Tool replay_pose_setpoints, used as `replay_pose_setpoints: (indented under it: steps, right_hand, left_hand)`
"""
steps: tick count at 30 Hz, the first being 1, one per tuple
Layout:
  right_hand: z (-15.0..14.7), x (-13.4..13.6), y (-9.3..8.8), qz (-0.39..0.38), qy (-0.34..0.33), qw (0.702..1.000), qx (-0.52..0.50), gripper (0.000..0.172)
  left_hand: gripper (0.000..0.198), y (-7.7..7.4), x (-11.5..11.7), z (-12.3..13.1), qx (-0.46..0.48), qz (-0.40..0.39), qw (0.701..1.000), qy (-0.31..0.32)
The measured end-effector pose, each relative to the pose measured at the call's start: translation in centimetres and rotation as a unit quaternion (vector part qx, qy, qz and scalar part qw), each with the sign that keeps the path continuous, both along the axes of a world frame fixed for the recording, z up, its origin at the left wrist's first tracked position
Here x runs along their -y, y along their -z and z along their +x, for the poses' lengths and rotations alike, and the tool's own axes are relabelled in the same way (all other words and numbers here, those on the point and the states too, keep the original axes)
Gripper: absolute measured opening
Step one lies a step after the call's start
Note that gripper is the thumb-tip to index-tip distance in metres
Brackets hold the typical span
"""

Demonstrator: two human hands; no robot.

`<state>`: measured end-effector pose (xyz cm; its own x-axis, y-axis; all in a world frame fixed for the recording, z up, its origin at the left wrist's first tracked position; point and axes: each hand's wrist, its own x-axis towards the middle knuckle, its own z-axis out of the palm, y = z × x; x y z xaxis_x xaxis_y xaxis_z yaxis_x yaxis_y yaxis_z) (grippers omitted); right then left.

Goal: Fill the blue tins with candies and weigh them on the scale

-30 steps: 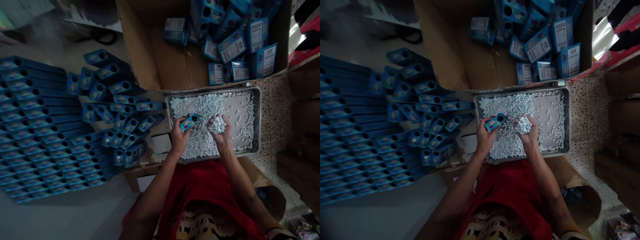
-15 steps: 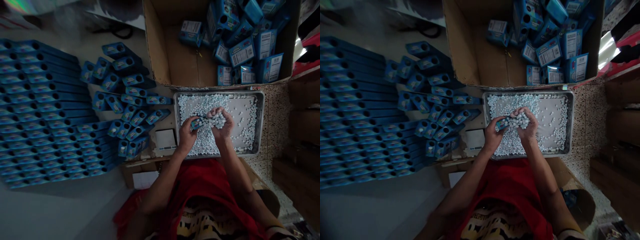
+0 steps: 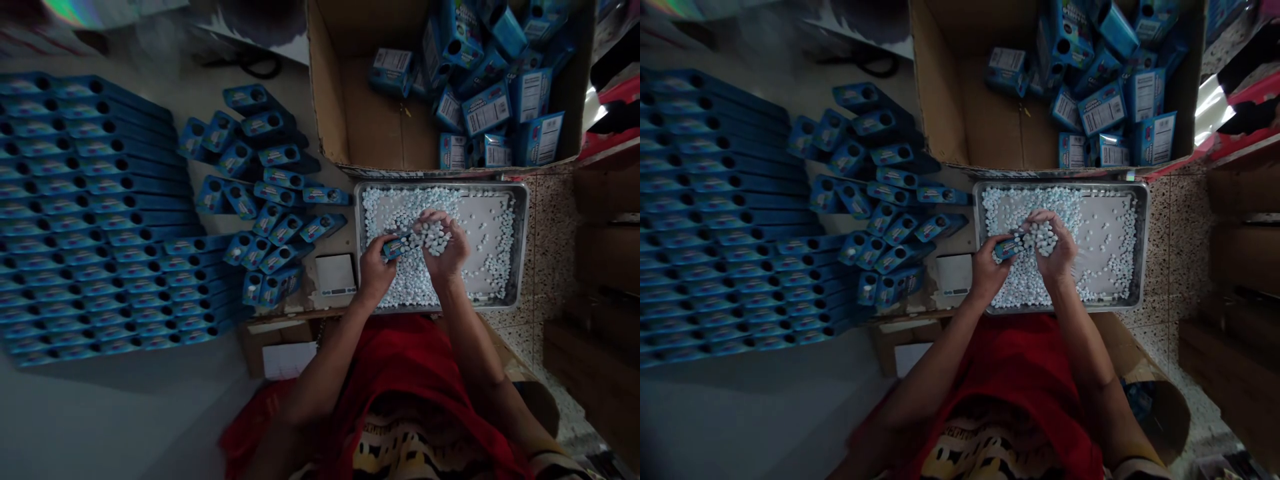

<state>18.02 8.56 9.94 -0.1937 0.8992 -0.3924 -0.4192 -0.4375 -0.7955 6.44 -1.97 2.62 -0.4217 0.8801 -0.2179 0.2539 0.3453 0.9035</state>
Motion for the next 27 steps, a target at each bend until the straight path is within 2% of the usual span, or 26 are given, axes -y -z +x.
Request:
replay_pose_setpoints:
  steps: [5,10,15,20,24,27]
  right_hand:
    - [-0.1,0.6,-0.1,0.015,0.024,1.000,0.011,0.029]
    - [-0.4,0.9,0.4,0.054,0.029,0.998,0.010,0.043]
    - [-0.7,1.4,1.4,0.118,0.026,0.993,0.011,0.046]
    - [-0.8,2.2,2.0,0.173,0.029,0.983,0.061,0.050]
    - [-1.1,3.0,2.6,0.166,0.059,0.979,0.098,0.046]
    - [-1.4,4.1,3.0,0.162,0.046,0.979,0.111,0.046]
  left_hand:
    - [0.041,-0.3,0.0,0.1,-0.006,0.003,1.000,0.009]
    - [0.044,-0.5,0.1,0.1,-0.023,-0.005,1.000,0.003]
    - [0.042,-0.4,0.2,0.3,-0.029,0.020,0.999,0.011]
    - [0.040,-0.3,0.1,0.5,-0.033,0.054,0.998,0.014]
    - [0.037,-0.2,0.0,0.6,-0.033,0.063,0.997,0.010]
    - [0.036,0.2,0.1,0.8,-0.029,0.066,0.997,0.002]
